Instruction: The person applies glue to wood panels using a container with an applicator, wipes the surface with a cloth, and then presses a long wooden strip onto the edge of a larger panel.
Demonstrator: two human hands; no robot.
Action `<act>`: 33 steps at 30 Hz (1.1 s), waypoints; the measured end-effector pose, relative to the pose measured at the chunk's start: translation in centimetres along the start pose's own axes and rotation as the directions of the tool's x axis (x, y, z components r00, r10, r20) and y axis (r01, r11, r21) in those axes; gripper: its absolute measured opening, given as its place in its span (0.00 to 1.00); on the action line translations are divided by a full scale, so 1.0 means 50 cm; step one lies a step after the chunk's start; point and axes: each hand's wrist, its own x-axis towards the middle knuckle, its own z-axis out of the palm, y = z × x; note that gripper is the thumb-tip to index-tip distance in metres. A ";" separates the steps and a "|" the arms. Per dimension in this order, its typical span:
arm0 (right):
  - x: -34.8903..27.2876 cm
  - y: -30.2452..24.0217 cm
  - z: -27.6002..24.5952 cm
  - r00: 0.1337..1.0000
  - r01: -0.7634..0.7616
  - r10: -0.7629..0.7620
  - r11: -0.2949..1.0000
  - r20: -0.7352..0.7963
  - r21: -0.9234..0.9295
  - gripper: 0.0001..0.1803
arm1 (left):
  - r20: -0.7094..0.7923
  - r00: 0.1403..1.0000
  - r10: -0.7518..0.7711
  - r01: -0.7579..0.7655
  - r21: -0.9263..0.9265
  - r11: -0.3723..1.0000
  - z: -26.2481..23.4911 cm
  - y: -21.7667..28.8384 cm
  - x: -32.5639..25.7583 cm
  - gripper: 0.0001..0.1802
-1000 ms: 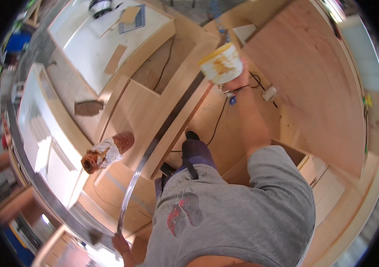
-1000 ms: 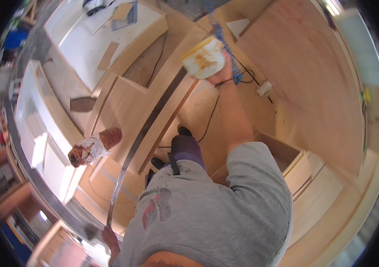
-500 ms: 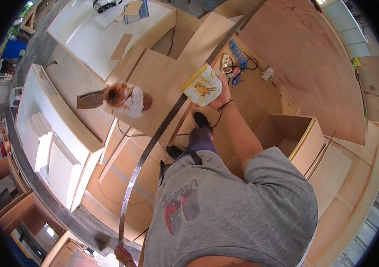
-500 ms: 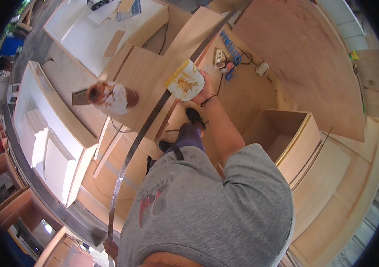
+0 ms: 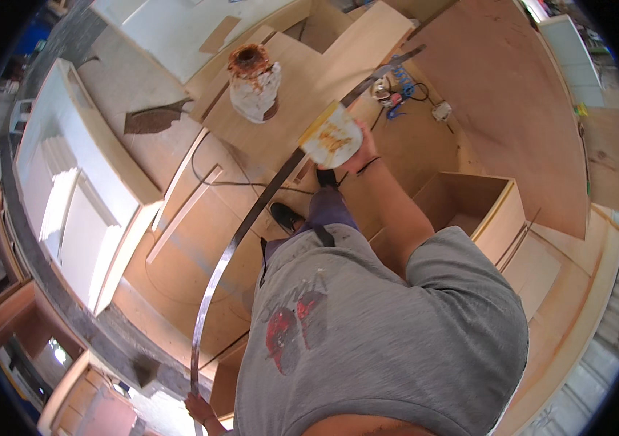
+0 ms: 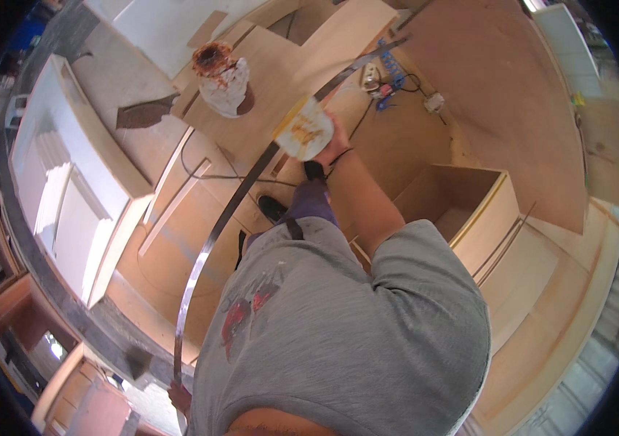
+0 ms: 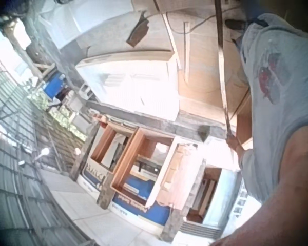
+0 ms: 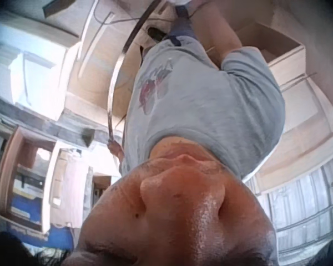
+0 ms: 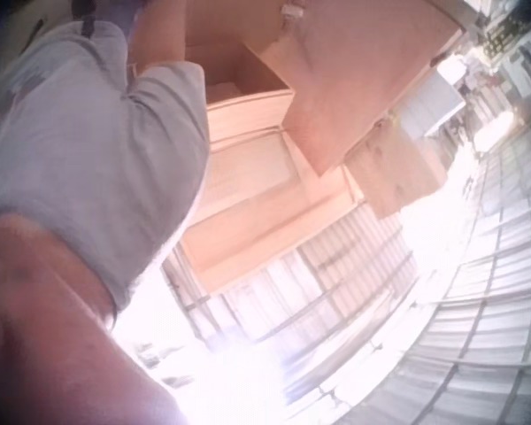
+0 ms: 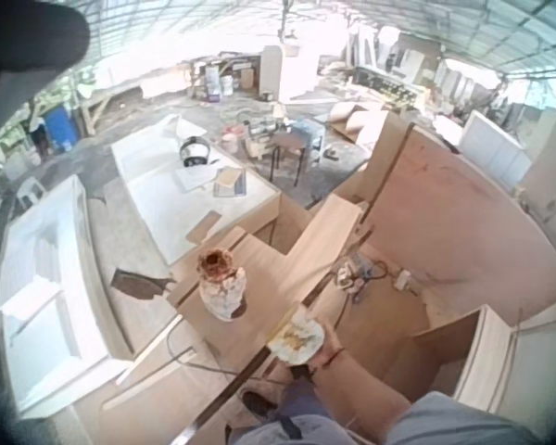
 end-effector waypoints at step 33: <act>-0.065 -0.331 0.309 0.874 0.477 -0.477 0.808 0.090 -0.346 0.40 | -0.306 0.896 0.320 -0.418 -0.344 0.841 0.086 0.248 0.149 0.19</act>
